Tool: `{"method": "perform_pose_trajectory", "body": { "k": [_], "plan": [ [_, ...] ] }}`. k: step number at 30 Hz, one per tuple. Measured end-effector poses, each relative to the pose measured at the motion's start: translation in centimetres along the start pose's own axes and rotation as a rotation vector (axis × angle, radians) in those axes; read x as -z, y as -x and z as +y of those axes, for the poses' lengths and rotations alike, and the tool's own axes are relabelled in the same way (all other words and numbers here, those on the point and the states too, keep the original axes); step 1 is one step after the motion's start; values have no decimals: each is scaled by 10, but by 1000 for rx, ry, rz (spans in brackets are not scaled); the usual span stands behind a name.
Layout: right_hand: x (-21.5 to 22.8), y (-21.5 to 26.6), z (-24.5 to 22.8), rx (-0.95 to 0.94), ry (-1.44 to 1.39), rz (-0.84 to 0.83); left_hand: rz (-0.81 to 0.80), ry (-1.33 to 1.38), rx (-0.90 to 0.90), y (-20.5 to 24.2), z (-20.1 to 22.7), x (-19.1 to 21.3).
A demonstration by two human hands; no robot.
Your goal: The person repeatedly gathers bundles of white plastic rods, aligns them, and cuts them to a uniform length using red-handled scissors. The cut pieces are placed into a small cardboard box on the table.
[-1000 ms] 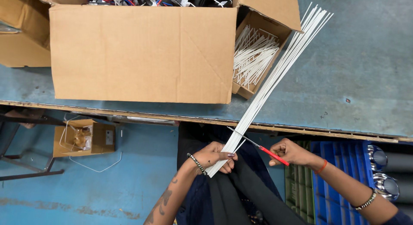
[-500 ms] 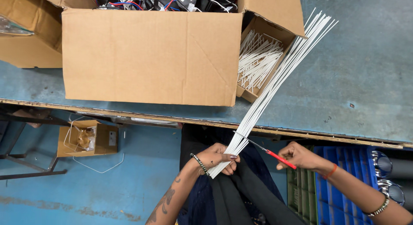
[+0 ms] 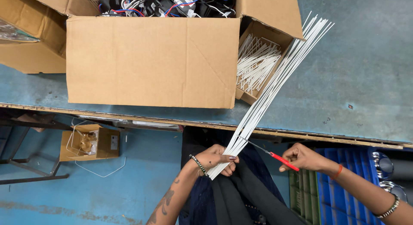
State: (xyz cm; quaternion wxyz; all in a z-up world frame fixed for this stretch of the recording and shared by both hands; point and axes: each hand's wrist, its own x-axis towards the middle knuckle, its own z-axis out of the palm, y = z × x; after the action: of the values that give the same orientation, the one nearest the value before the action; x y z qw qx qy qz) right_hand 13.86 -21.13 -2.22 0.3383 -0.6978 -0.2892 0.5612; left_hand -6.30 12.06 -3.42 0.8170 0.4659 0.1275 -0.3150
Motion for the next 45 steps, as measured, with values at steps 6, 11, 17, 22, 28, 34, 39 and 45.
{"method": "perform_pose_trajectory", "body": {
  "k": [6,11,17,22,28,34,39,45],
  "plan": [
    [-1,0,-12,53,-15,-85,3,0,25,1,3,-2],
    [-4,0,-18,90,-14,-104,-19,23,28,3,5,-4],
    [-7,4,-14,101,-27,-126,-57,58,12,4,5,-6],
    [-12,10,-11,50,-7,-137,-63,68,20,5,6,-7],
    [-16,14,-15,111,-44,-169,-65,72,11,5,8,-10],
    [-12,11,-12,112,-52,-188,-74,90,20,6,8,-10],
    [-10,18,-31,40,31,-130,-83,121,20,6,7,-10],
    [25,57,-92,-44,655,13,-86,121,26,5,5,-15]
  ]
}}
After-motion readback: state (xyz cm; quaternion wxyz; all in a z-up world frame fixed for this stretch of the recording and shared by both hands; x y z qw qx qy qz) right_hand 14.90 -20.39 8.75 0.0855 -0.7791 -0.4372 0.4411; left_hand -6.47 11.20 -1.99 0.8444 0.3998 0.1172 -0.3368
